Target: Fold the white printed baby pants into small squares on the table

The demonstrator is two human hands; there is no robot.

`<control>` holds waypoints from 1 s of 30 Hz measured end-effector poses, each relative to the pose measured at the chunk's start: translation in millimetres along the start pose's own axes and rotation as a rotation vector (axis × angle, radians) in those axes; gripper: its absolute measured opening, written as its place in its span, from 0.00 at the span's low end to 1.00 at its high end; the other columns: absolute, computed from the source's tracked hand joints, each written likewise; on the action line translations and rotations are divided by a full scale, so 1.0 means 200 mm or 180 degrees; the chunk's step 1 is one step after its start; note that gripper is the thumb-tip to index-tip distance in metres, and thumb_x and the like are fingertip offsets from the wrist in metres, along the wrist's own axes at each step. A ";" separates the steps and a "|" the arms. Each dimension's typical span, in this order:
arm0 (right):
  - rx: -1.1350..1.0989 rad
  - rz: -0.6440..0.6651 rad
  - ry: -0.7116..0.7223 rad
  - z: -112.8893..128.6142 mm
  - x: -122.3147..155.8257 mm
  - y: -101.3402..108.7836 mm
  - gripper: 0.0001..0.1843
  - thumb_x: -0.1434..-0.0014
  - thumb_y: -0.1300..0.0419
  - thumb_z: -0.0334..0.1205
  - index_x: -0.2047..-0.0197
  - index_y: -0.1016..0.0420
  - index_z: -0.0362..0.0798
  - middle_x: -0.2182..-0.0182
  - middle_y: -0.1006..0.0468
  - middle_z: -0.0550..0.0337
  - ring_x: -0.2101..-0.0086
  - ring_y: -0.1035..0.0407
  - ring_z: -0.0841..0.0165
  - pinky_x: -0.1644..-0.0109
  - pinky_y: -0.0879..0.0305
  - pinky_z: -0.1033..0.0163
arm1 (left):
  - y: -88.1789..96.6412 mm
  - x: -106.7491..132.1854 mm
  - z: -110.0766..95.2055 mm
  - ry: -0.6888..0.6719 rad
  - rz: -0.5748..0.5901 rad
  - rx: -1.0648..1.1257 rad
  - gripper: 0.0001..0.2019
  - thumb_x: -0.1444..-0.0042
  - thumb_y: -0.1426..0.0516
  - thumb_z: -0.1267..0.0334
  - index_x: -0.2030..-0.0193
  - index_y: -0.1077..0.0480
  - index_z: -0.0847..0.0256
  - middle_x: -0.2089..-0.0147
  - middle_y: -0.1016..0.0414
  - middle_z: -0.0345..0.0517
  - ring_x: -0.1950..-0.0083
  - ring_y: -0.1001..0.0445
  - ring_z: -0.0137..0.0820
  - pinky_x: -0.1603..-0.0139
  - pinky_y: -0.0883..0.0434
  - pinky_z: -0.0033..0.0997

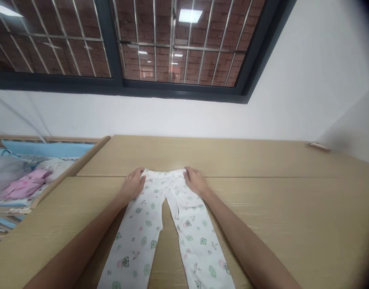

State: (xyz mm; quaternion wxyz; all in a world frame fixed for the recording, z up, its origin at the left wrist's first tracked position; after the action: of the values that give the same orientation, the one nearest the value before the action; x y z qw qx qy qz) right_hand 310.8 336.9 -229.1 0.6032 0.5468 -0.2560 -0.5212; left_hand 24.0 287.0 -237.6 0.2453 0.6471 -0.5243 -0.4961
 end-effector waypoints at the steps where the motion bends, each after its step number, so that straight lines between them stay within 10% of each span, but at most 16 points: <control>1: 0.0008 -0.0004 0.0005 0.00 0.00 0.00 0.14 0.27 0.53 0.40 0.44 0.32 0.46 0.52 0.20 0.50 0.50 0.27 0.62 0.48 0.40 0.63 | 0.03 0.00 -0.02 -0.0006 -0.0075 -0.0007 0.18 0.32 0.55 0.61 0.40 0.39 0.66 0.44 0.26 0.61 0.41 0.28 0.46 0.40 0.33 0.50; 5: 0.0056 -0.0028 0.0027 0.00 -0.01 0.00 0.13 0.27 0.53 0.39 0.46 0.31 0.46 0.53 0.20 0.50 0.51 0.27 0.61 0.49 0.41 0.62 | 0.15 0.06 -0.31 -0.0394 -0.0253 -0.0032 0.17 0.33 0.54 0.62 0.42 0.37 0.66 0.40 0.30 0.66 0.37 0.34 0.50 0.36 0.39 0.57; 9: 0.0087 -0.0033 0.0091 0.00 -0.01 0.01 0.13 0.27 0.53 0.38 0.47 0.31 0.45 0.53 0.20 0.50 0.52 0.27 0.61 0.50 0.42 0.62 | 0.16 0.30 -0.88 -0.1363 0.0272 0.0106 0.11 0.33 0.51 0.57 0.60 0.29 0.57 0.60 0.22 0.45 0.58 0.24 0.37 0.50 0.30 0.40; 14: 0.0094 -0.0018 0.0146 0.01 -0.01 0.01 0.12 0.27 0.54 0.39 0.50 0.31 0.46 0.54 0.20 0.50 0.53 0.27 0.61 0.51 0.43 0.62 | -0.10 0.72 -1.45 -0.2456 0.2354 -0.0201 0.26 0.36 0.51 0.39 0.60 0.26 0.61 0.68 0.21 0.51 0.71 0.23 0.42 0.70 0.30 0.41; 19: 0.0039 -0.0043 0.0124 0.01 0.00 0.02 0.11 0.27 0.53 0.39 0.54 0.30 0.46 0.56 0.20 0.49 0.54 0.27 0.61 0.52 0.43 0.62 | -0.22 0.77 -1.55 -0.2224 0.2874 -0.0533 0.33 0.35 0.57 0.37 0.57 0.24 0.65 0.62 0.20 0.63 0.68 0.21 0.49 0.71 0.30 0.46; 30: -0.0328 -0.0122 0.0162 0.01 0.01 0.05 0.10 0.30 0.50 0.37 0.57 0.28 0.46 0.56 0.21 0.47 0.53 0.29 0.60 0.48 0.42 0.60 | -0.17 0.78 -1.54 -0.2047 0.2843 -0.0155 0.14 0.48 0.45 0.51 0.73 0.24 0.57 0.74 0.22 0.60 0.73 0.23 0.47 0.76 0.35 0.42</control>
State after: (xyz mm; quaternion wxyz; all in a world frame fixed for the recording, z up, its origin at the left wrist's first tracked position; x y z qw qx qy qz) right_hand 313.7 333.4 -220.1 0.6267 0.5329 -0.2029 -0.5311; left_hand 308.8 92.8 -207.2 0.2744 0.1717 -0.7848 -0.5285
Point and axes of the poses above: each hand's wrist, its own x-axis away from the middle knuckle, its own y-axis out of the back of the hand, z = x × y, the point moved 6 cm from there along -x, towards the middle knuckle
